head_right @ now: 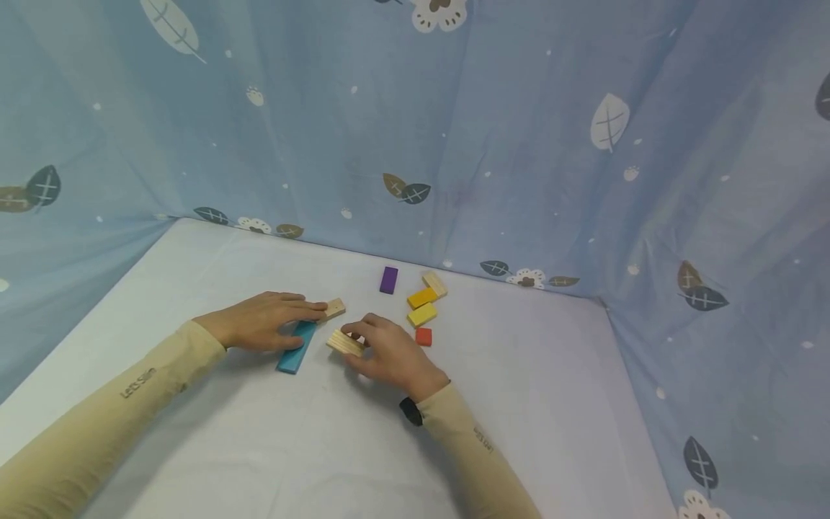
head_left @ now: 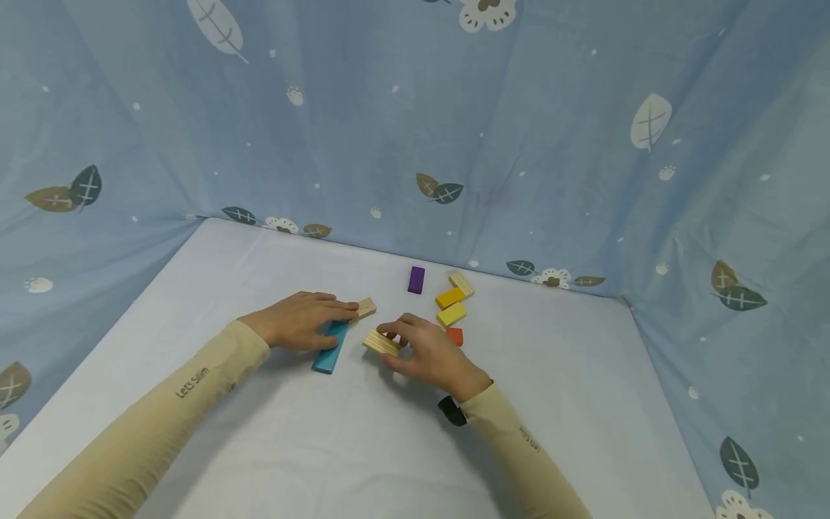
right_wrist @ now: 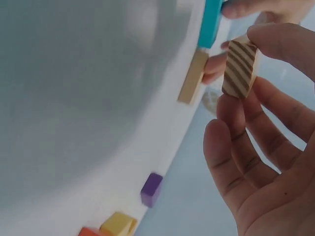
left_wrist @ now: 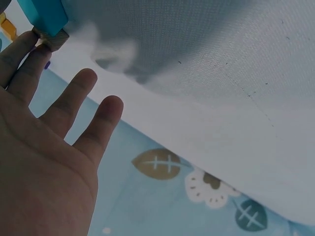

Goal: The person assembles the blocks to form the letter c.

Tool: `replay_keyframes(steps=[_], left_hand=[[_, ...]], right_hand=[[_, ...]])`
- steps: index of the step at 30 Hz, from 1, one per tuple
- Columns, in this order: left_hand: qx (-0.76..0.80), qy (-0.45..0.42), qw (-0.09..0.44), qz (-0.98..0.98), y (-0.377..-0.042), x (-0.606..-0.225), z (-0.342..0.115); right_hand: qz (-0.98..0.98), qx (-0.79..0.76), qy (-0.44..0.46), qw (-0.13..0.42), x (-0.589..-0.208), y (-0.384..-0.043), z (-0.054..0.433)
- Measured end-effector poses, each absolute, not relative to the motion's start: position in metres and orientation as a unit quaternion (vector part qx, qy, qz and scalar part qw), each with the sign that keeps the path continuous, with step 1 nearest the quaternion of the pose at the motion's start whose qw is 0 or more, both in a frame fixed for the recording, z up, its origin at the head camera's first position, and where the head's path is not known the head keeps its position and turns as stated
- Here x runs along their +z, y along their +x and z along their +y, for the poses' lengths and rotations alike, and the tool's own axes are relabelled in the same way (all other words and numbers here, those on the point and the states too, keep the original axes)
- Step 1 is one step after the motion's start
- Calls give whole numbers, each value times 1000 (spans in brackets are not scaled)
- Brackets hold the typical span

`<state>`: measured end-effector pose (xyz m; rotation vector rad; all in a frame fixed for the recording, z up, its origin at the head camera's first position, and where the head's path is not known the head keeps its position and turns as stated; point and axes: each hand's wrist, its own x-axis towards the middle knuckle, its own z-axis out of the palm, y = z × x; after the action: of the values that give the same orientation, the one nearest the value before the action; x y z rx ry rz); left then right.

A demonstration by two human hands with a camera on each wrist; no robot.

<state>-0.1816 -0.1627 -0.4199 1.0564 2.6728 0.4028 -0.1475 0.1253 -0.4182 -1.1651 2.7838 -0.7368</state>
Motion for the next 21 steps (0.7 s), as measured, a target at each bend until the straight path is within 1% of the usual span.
replay_keyframes(steps=[8,21], left_hand=[[142,362,123,913,-181,-416,-163],[148,370,120,909,-181,-417,-164]], right_hand=[[891,-248,-380,24,-420,-134,118],[873,-200,-441,53,-430,-117,93]])
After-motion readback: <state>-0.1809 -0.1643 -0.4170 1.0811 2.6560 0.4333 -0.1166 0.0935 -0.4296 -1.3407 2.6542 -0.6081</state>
